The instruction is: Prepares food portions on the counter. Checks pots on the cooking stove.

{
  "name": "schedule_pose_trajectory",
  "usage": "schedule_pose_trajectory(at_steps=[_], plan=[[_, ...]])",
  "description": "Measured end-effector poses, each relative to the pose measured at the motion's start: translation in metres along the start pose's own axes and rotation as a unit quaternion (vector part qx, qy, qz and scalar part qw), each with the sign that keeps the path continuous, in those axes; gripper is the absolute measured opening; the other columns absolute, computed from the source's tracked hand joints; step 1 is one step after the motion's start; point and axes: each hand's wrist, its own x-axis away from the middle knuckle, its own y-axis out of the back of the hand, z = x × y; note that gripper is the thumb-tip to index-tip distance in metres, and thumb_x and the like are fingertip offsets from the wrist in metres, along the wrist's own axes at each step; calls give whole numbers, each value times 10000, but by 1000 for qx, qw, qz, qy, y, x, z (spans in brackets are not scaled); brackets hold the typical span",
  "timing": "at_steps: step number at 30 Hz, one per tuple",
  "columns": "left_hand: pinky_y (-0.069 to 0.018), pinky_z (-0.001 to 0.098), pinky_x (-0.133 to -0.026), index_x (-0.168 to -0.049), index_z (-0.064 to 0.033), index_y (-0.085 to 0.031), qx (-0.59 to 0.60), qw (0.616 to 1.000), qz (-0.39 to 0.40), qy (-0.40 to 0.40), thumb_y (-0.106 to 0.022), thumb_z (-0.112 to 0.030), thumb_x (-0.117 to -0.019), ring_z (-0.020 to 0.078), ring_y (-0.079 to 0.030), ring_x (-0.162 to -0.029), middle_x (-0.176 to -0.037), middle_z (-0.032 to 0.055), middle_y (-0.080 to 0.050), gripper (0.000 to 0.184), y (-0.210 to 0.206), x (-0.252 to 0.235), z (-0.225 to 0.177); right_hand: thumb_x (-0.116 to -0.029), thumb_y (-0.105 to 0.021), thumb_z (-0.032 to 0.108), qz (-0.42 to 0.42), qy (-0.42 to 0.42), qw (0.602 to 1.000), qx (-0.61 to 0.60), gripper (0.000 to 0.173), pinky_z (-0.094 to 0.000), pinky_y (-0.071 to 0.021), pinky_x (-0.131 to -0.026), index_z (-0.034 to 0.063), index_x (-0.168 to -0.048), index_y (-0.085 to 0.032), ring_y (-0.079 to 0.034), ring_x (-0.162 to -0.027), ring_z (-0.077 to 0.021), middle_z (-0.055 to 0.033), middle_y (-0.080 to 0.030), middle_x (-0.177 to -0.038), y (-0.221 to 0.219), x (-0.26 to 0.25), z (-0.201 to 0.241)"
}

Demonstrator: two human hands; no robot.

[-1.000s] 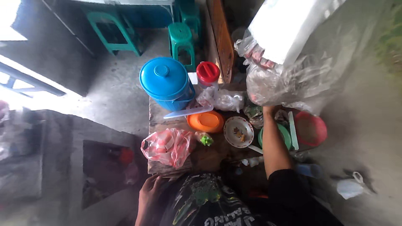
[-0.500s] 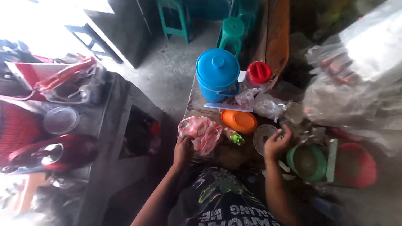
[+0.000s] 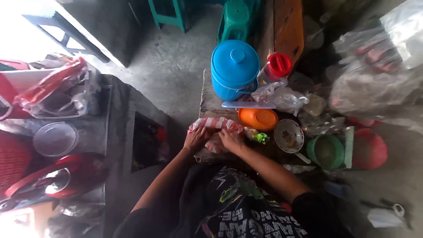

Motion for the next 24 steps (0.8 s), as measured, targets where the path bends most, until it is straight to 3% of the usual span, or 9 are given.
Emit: schedule_pose_trajectory(at_steps=[2, 6, 9, 11, 13, 15, 18, 21, 24], plan=[[-509, 603, -977, -1418, -136, -549, 15, 998, 43, 32, -653, -496, -972, 363, -611, -1243, -1394, 152, -603, 583, 5, -1, 0, -979, -605, 79, -12, -94, 995, 14, 595, -679, -486, -955, 72, -1545, -423, -630, -1143, -488, -270, -541, -1439, 10, -10, -7], [-502, 567, -1017, -1391, -45, -559, -9, 998, 65, 24, -681, -430, -964, 363, -570, -1298, -1445, 166, -558, 588, 8, -3, -10, -948, -626, 51, -38, -181, 983, 9, 662, -633, -518, -928, 99, -1565, -390, -649, -1138, -443, -242, -605, -1363, 11, -29, 2], [-509, 579, -1001, -1325, -85, -613, 6, 1000, 22, -19, -641, -159, -967, 401, -541, -1306, -1406, 177, -568, 367, 1, -12, 1, -879, -706, 32, -59, -120, 990, -43, 543, -579, -524, -996, 74, -1405, -575, -595, -1250, -377, -189, -606, -1348, 6, -38, 10], [-505, 595, -991, -1394, -155, -597, 20, 999, 33, -15, -604, -49, -960, 434, -550, -1271, -1401, 200, -563, 447, 7, -23, 8, -891, -688, 45, -110, -52, 991, -54, 396, -514, -520, -1019, 121, -1280, -697, -583, -1253, -315, -118, -675, -1247, -4, -47, 12], [-516, 599, -965, -1364, -153, -622, 12, 998, 60, -4, -584, -10, -954, 441, -555, -1244, -1342, 217, -577, 437, 9, -31, 14, -935, -646, 52, -122, -39, 990, -52, 352, -492, -540, -1008, 121, -1277, -697, -614, -1233, -295, -107, -683, -1251, -16, -54, 18], [-515, 573, -983, -1255, -96, -668, -1, 998, 61, -3, -582, -33, -975, 411, -561, -1245, -1299, 198, -599, 300, 6, -37, 24, -942, -666, 82, -85, -91, 991, -58, 444, -540, -572, -933, 123, -1381, -614, -657, -1178, -332, -141, -639, -1339, -17, -58, 26], [-532, 576, -953, -1215, -56, -672, 10, 999, 25, -21, -600, -100, -982, 397, -585, -1238, -1267, 190, -637, 248, 6, -34, 34, -923, -669, 34, -71, -174, 979, -77, 490, -602, -579, -848, 106, -1400, -581, -675, -1093, -403, -189, -572, -1408, -10, -65, 29], [-554, 570, -909, -1184, -29, -633, 44, 999, 14, -10, -652, -155, -937, 377, -621, -1186, -1247, 191, -631, 278, 17, -27, 22, -900, -664, -23, -94, -199, 971, -97, 558, -621, -565, -886, 116, -1433, -578, -666, -1120, -424, -196, -571, -1434, -4, -65, 16], [-547, 560, -911, -1154, -13, -610, 88, 996, 5, -14, -699, -199, -903, 366, -655, -1098, -1151, 192, -656, 325, 22, -27, 10, -897, -679, 27, -104, -201, 970, -92, 602, -639, -556, -895, 196, -1463, -563, -678, -1134, -396, -137, -646, -1374, 1, -67, 3]])
